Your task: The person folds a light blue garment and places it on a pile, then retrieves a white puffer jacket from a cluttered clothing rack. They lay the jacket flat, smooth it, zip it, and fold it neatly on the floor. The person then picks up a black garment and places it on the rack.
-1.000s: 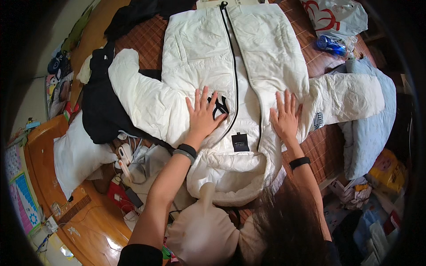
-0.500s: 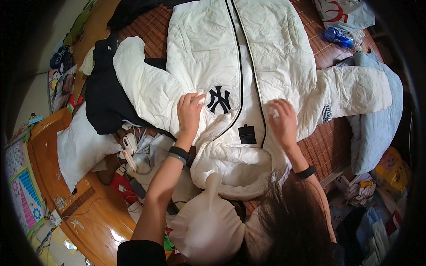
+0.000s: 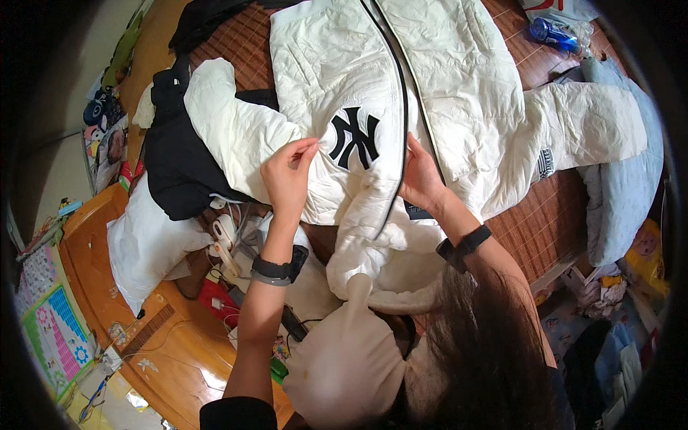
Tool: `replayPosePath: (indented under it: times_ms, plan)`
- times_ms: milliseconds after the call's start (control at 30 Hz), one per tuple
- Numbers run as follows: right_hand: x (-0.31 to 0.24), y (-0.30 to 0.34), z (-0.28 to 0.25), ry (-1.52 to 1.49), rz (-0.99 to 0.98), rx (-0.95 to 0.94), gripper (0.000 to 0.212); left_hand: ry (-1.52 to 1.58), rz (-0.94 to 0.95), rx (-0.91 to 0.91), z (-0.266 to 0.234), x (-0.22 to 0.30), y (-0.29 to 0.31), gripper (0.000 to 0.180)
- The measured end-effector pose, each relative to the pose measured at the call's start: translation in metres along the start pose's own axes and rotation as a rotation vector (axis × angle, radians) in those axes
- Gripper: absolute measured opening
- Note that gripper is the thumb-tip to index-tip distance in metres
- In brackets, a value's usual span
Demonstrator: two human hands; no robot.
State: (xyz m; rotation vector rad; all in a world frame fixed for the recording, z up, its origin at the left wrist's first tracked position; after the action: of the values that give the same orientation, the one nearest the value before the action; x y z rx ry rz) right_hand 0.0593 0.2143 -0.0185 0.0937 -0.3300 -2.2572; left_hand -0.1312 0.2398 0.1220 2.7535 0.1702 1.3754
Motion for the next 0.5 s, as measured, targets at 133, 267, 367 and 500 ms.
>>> replayPosePath:
  times_ms: [133, 267, 367, 500]
  plan:
    - [-0.001, -0.006, -0.014, 0.531, -0.062, 0.292, 0.033, 0.14, -0.109, -0.059, 0.022, -0.024, -0.005, 0.011]
    - [0.01, -0.024, 0.004, 0.508, -0.109, 0.163, 0.028, -0.025, 0.083, -0.034, 0.045, -0.002, -0.004, 0.016]
    - [0.01, -0.028, 0.002, 0.558, -0.127, 0.175, 0.027, 0.083, 0.014, 0.025, 0.05, -0.007, -0.006, 0.016]
    - [0.009, -0.023, -0.009, 0.592, -0.138, 0.231, 0.02, 0.113, 0.007, -0.146, 0.056, -0.003, -0.017, 0.015]
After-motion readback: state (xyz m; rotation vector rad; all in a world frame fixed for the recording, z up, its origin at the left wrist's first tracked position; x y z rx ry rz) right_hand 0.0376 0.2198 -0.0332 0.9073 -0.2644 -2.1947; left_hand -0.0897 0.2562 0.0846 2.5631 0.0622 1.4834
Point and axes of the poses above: each hand's wrist, its own y-axis away from the middle knuckle, its own z-axis out of the palm, x = y × z, the point moved 10 cm from there along -y, towards the middle knuckle, and after that the axes turned 11 degrees about -x, right-handed, at the moved point
